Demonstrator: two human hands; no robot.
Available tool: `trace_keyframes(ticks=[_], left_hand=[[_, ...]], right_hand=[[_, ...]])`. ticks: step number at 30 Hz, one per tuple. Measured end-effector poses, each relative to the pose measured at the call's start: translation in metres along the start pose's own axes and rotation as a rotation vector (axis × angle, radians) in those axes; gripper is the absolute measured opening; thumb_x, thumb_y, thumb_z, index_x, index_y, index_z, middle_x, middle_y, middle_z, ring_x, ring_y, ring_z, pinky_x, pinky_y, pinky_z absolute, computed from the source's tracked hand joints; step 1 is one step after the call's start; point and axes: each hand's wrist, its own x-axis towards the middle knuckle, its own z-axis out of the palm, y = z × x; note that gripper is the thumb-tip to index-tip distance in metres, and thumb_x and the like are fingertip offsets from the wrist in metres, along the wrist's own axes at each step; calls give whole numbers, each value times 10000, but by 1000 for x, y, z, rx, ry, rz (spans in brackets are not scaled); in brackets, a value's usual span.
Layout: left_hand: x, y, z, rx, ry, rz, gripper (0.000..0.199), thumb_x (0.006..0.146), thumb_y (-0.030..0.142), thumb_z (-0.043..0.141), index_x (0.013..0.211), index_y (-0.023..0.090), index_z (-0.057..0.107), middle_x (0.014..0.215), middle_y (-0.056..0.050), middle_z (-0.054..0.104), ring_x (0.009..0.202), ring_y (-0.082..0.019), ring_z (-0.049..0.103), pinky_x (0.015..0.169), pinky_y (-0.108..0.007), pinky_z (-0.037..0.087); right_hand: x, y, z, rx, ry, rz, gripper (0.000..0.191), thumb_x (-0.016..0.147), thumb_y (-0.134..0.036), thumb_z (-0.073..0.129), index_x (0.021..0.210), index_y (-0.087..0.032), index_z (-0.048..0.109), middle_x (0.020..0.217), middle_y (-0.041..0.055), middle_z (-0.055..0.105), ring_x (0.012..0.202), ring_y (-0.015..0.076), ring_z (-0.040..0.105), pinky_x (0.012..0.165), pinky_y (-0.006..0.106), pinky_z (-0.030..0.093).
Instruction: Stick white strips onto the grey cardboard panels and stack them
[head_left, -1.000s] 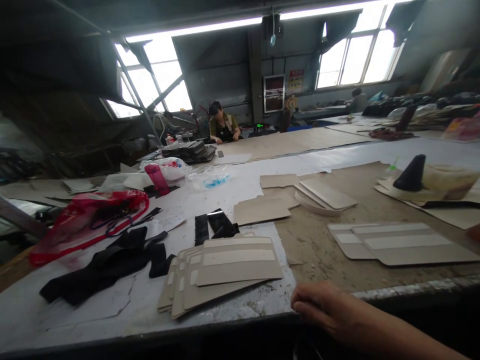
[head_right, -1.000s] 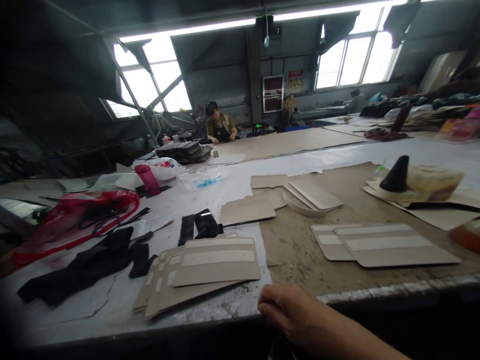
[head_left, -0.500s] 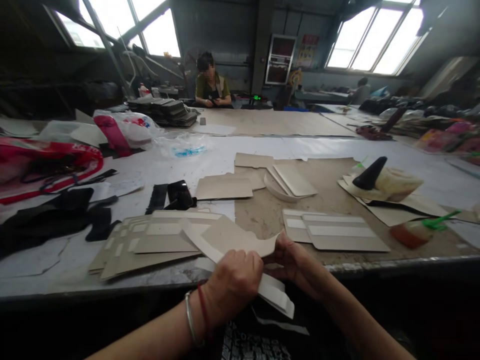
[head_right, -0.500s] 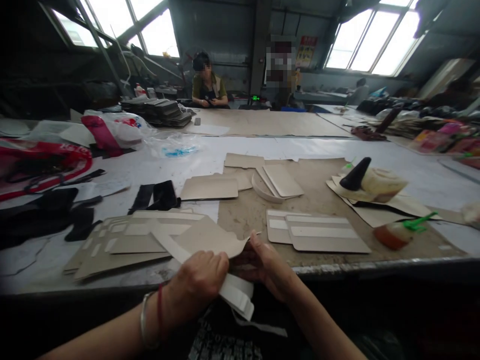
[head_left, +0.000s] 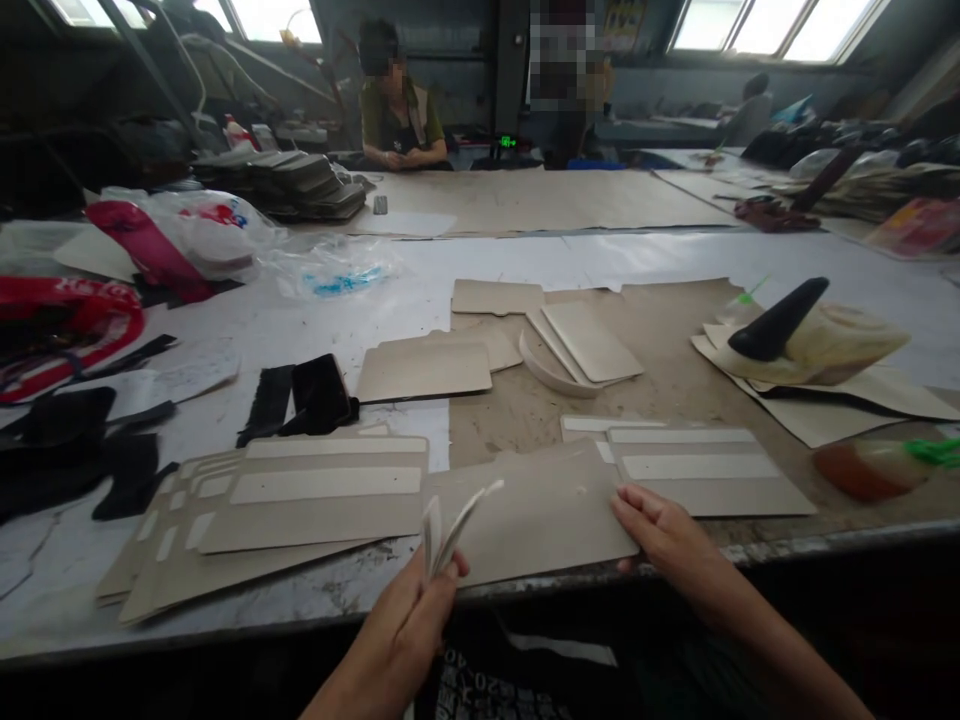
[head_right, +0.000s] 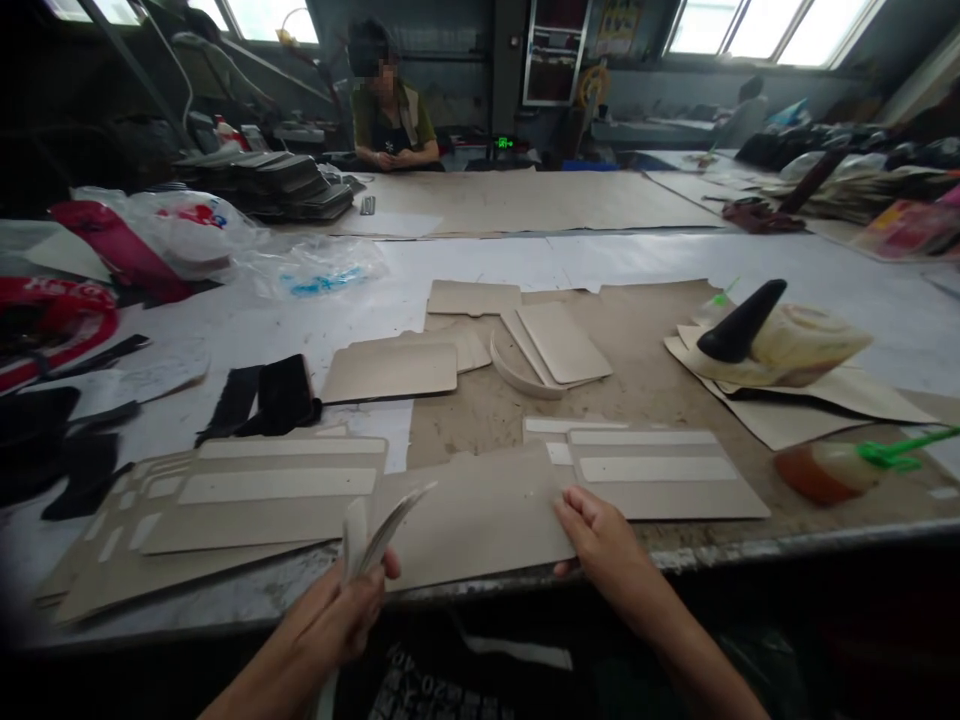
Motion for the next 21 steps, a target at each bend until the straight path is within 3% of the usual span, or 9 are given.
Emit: trace_keyframes(ticks=[2, 4, 7, 9, 11, 15, 18, 21], left_hand=[[8, -1, 0, -239, -43, -129, 343, 848, 486, 397, 923, 166, 495, 576, 69, 356, 492, -79, 318, 451, -210, 256], [13, -2, -1, -388, -76, -167, 340, 849, 462, 432, 951, 145, 501, 586, 56, 428, 485, -71, 352, 461, -214, 271], [17, -4, -4, -496, -134, -142, 350, 859, 445, 454, 972, 122, 528, 580, 37, 490, 460, -64, 403, 465, -215, 293], [17, -3, -7, -509, -154, -135, 356, 855, 434, 477, 978, 109, 552, 588, 19, 527, 458, -62, 435, 467, -206, 314], [16, -2, -8, -510, -154, -143, 350, 841, 420, 511, 984, 107, 572, 613, -3, 571, 457, -60, 467, 457, -191, 326], [13, 2, -3, -493, -157, -151, 361, 799, 447, 563, 884, 103, 628, 628, -42, 626, 417, -54, 491, 403, -162, 303], [11, 3, 0, -468, -172, -149, 419, 776, 487, 571, 682, 85, 640, 494, -43, 586, 373, -51, 468, 381, -148, 300], [11, 1, 1, -479, -165, -160, 449, 781, 505, 556, 650, 84, 639, 446, -45, 568, 373, -59, 479, 383, -141, 319]], right_hand=[[0, 3, -7, -92, 37, -1, 349, 737, -509, 531, 851, -187, 607, 738, 10, 576, 663, 180, 547, 466, 270, 518], [-1, 8, -14, -287, 144, -46, 374, 744, -527, 486, 859, -197, 619, 792, 44, 622, 698, 219, 584, 532, 325, 530], [-7, 8, -16, -672, 430, -297, 385, 735, -494, 492, 931, -197, 637, 943, 104, 655, 922, 307, 579, 841, 479, 452], [-12, -1, -3, -742, 492, -439, 369, 760, -461, 497, 983, -201, 635, 1017, 106, 647, 1018, 304, 541, 939, 480, 372], [-15, -13, 24, -614, 349, -425, 314, 806, -443, 480, 958, -221, 643, 990, 79, 655, 954, 251, 576, 864, 386, 437], [-10, -28, 91, -187, -101, -244, 282, 830, -427, 500, 916, -195, 636, 878, 42, 659, 807, 178, 599, 684, 258, 465], [-5, -23, 121, -17, -157, -180, 320, 829, -440, 504, 699, -160, 588, 640, -3, 573, 632, 133, 536, 596, 226, 420], [-3, -16, 128, -49, -110, -178, 367, 830, -448, 496, 602, -162, 518, 564, -28, 485, 574, 114, 471, 547, 216, 374]])
